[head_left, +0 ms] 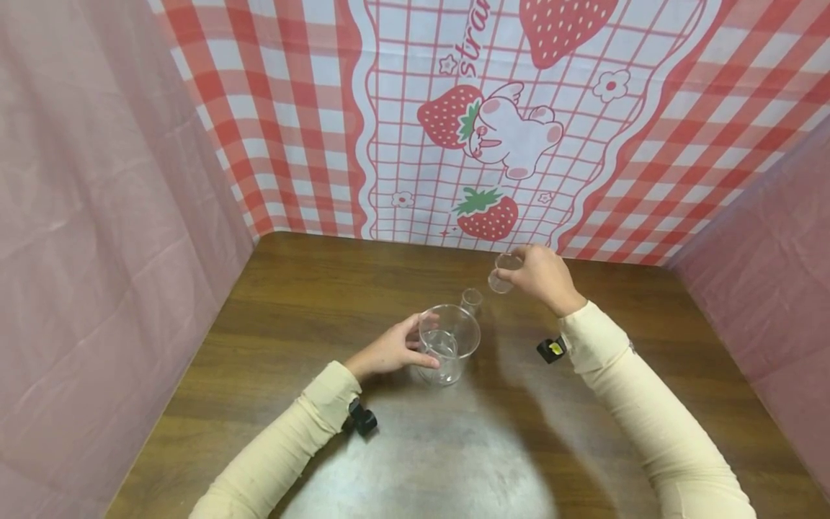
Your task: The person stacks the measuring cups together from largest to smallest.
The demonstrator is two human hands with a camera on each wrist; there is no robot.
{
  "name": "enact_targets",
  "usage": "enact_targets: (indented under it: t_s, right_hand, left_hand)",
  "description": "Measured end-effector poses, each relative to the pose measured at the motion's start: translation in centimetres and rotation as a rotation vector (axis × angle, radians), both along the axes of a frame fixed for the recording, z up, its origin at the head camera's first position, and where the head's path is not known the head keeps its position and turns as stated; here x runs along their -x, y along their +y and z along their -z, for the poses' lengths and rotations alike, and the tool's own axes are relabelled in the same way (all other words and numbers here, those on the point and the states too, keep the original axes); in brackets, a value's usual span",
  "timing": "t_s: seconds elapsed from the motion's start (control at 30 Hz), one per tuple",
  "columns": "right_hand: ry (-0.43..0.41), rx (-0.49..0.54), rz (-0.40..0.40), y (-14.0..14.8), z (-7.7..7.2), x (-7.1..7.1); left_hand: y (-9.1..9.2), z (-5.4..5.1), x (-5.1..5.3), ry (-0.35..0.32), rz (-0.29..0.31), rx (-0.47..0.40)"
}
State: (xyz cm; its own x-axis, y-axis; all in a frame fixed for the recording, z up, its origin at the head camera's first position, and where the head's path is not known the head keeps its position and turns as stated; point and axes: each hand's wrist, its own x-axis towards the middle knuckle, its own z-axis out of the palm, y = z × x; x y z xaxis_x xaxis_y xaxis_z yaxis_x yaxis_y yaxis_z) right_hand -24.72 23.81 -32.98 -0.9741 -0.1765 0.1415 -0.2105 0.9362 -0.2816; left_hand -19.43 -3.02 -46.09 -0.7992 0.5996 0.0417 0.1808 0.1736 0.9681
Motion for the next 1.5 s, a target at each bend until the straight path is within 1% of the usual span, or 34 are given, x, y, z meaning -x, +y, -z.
enact_targets:
  t_s: [0.37,0.7,1.13,1.5]
  right_hand:
    - [0.044,0.013,-0.027,-0.9,-0.6,-0.7]
    - [0.067,0.026,-0.04,-1.3,-0.9,-1.1]
    - [0.101,0.04,-0.067,-1.8,-1.1,-1.6]
    - [0.115,0.043,-0.083,-2.4,-1.2,-2.0]
  left_hand:
    - [-0.1,0.2,0.1,-0.009,0.005,-0.003]
    - [-0.1,0.1,0.0,-0.006,0.002,0.002]
    - [0.0,0.4,0.1,-0.002,0.004,0.005]
    - [-0.1,0.1,0.0,-0.003,0.005,0.0]
